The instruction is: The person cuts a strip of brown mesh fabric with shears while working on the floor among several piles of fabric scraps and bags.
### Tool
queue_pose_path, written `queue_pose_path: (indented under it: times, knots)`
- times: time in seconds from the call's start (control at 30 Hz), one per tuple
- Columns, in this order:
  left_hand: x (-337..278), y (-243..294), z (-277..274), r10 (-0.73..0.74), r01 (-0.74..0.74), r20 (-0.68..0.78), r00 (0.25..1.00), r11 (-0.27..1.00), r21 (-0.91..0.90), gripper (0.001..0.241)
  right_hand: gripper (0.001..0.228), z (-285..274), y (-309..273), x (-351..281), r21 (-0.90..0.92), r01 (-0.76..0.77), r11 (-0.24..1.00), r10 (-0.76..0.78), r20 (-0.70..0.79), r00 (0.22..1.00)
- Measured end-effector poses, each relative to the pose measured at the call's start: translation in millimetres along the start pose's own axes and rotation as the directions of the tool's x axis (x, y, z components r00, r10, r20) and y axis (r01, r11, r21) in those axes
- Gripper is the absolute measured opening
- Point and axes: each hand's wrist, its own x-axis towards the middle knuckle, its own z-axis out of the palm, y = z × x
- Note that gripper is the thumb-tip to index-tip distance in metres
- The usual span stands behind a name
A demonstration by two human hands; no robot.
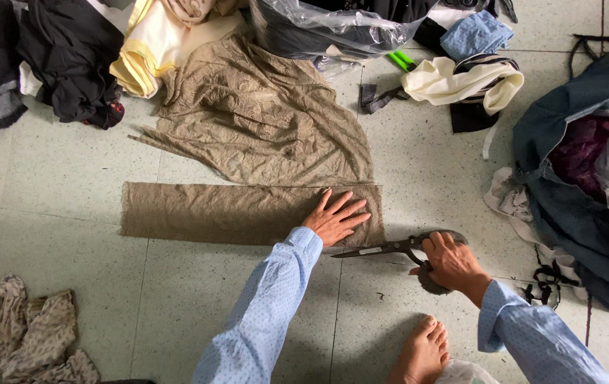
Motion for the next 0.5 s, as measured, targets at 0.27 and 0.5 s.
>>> queue_pose_path:
  times: [0.27, 0.5]
  knots:
    - [1, 1, 2, -0.016, 0.016, -0.004, 1.0, 0.999, 0.037, 0.061, 0.051, -7, -22, 14, 0.004, 0.095, 0.995, -0.093, -0.14, 0.986]
    - [1, 0, 6, -0.01, 0.011, -0.018, 1.0, 0.999, 0.04, 0.061, 0.04, -22, -26, 6, -0.029, 0.053, 0.998, -0.057, -0.151, 0.987]
